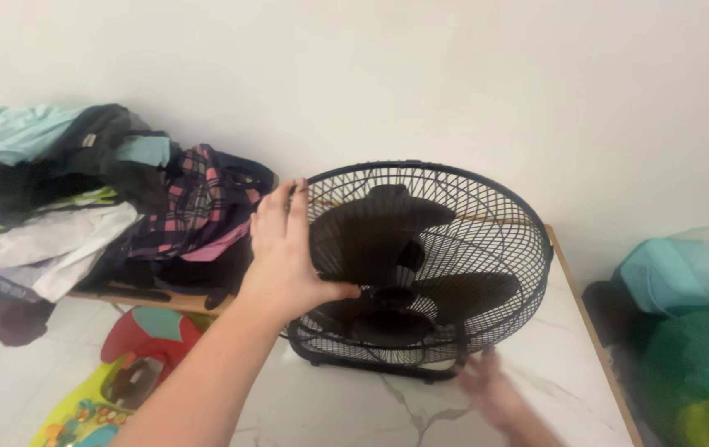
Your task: The person assembles a table fan by hand. They attach the fan blades to the motor hub, secure the central cap, and then fit the front wire cage over the blades, aligning and snapping it into place.
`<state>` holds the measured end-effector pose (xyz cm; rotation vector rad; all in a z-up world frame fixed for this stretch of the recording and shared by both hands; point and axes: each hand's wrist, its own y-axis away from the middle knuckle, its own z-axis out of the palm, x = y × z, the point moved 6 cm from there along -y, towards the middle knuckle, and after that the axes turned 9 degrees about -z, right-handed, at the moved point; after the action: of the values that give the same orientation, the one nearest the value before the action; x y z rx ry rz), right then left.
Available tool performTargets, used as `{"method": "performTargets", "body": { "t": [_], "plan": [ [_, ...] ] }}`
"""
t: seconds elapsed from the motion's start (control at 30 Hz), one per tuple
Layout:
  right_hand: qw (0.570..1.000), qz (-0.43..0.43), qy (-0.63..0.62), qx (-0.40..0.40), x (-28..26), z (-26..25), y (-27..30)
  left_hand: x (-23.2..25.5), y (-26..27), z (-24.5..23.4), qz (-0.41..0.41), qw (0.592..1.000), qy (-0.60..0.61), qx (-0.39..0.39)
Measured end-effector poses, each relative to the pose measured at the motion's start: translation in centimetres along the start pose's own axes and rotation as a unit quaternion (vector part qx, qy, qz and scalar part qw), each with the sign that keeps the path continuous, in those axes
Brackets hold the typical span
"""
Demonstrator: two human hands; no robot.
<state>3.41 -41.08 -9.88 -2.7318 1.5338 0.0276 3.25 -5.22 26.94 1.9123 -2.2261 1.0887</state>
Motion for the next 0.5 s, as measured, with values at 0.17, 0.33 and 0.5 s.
{"method": "performTargets", "body": {
  "t": [0.17, 0.33, 0.5],
  "plan": [
    [0.627, 0.262, -0.567, 0.466, 9.8, -15.7, 3.4, -0.1, 0.1, -0.1, 0.034, 0.999, 0.033, 0.025],
    [0.925, 0.077, -0.171, 0.329, -2.3, -36.7, -1.7, 0.0, 0.1, -0.1, 0.02, 0.999, 0.021, 0.019],
    [0.963, 0.116, -0.117, 0.212, -9.4, -42.5, -6.1, 0.3, 0.2, -0.7, 0.031, 0.999, 0.031, 0.032]
  ]
}}
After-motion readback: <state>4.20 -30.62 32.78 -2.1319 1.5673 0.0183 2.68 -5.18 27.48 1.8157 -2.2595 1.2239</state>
